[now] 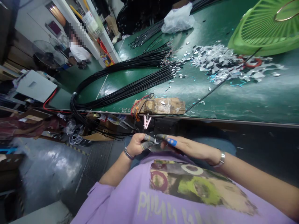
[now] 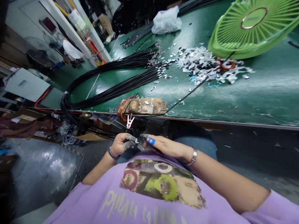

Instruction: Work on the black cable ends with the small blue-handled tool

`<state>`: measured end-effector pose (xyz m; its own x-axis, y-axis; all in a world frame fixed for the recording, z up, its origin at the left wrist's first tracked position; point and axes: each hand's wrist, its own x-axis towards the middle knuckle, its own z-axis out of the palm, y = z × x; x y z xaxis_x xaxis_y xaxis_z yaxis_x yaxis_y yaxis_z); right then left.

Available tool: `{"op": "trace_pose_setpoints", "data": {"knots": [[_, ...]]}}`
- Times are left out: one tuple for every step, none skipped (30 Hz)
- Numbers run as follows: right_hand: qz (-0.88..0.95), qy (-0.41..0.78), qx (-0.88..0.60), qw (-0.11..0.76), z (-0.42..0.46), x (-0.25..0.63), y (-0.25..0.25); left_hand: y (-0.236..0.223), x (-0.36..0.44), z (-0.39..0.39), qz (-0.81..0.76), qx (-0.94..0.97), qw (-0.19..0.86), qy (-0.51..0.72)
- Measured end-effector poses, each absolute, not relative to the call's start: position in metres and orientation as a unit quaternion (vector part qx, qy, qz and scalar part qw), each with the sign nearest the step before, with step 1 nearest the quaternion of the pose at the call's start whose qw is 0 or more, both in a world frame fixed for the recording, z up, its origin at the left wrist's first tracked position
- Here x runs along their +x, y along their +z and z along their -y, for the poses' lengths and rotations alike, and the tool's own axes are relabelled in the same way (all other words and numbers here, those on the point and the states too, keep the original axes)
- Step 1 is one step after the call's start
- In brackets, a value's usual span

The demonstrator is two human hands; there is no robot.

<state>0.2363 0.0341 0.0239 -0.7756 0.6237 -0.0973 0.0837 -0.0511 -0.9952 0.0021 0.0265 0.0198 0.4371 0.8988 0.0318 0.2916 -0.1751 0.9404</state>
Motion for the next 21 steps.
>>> {"op": "trace_pose_setpoints", "data": {"knots": [[0.639, 0.697, -0.265, 0.189, -0.032, 0.234, 0.023, 0.019, 0.001, -0.025, -0.430, 0.697, 0.474, 0.324], [0.611, 0.725, -0.263, 0.179, -0.030, 0.231, 0.022, 0.018, 0.000, -0.024, -0.430, 0.699, 0.466, 0.329], [0.578, 0.753, -0.263, 0.170, -0.029, 0.228, 0.020, 0.018, -0.001, -0.024, -0.429, 0.704, 0.459, 0.331], [0.546, 0.779, -0.263, 0.163, -0.028, 0.224, 0.018, 0.018, -0.001, -0.023, -0.425, 0.711, 0.451, 0.330], [0.518, 0.798, -0.264, 0.162, -0.027, 0.221, 0.015, 0.019, -0.002, -0.023, -0.419, 0.720, 0.446, 0.328], [0.497, 0.811, -0.263, 0.164, -0.027, 0.218, 0.013, 0.020, -0.002, -0.023, -0.411, 0.728, 0.441, 0.326], [0.485, 0.818, -0.260, 0.166, -0.027, 0.216, 0.012, 0.020, -0.002, -0.023, -0.402, 0.735, 0.436, 0.327], [0.479, 0.822, -0.259, 0.167, -0.027, 0.214, 0.010, 0.020, -0.001, -0.024, -0.393, 0.741, 0.433, 0.329], [0.479, 0.822, -0.259, 0.167, -0.027, 0.213, 0.010, 0.021, -0.001, -0.024, -0.384, 0.746, 0.430, 0.333], [0.484, 0.819, -0.261, 0.165, -0.028, 0.213, 0.010, 0.020, -0.001, -0.024, -0.375, 0.749, 0.429, 0.338], [0.494, 0.813, -0.263, 0.163, -0.029, 0.213, 0.010, 0.020, 0.000, -0.024, -0.369, 0.752, 0.429, 0.339], [0.507, 0.805, -0.264, 0.159, -0.030, 0.214, 0.010, 0.020, 0.000, -0.024, -0.366, 0.753, 0.429, 0.339], [0.521, 0.796, -0.265, 0.156, -0.031, 0.214, 0.011, 0.019, 0.000, -0.024, -0.367, 0.754, 0.430, 0.336], [0.534, 0.789, -0.264, 0.154, -0.032, 0.215, 0.011, 0.018, 0.000, -0.024, -0.370, 0.753, 0.431, 0.331], [0.544, 0.783, -0.262, 0.153, -0.033, 0.215, 0.012, 0.018, 0.000, -0.024, -0.375, 0.752, 0.432, 0.328], [0.550, 0.778, -0.260, 0.153, -0.034, 0.215, 0.012, 0.018, 0.000, -0.024, -0.380, 0.749, 0.433, 0.326], [0.555, 0.774, -0.262, 0.156, -0.035, 0.215, 0.012, 0.018, 0.000, -0.024, -0.382, 0.746, 0.437, 0.326], [0.558, 0.770, -0.266, 0.161, -0.035, 0.214, 0.013, 0.017, 0.000, -0.024, -0.384, 0.741, 0.443, 0.327], [0.560, 0.765, -0.273, 0.166, -0.035, 0.212, 0.013, 0.017, 0.000, -0.024, -0.387, 0.735, 0.452, 0.325], [0.560, 0.760, -0.282, 0.171, -0.034, 0.210, 0.013, 0.017, 0.000, -0.025, -0.390, 0.729, 0.463, 0.321], [0.559, 0.755, -0.292, 0.177, -0.034, 0.209, 0.013, 0.017, 0.000, -0.025, -0.394, 0.722, 0.474, 0.314]]}}
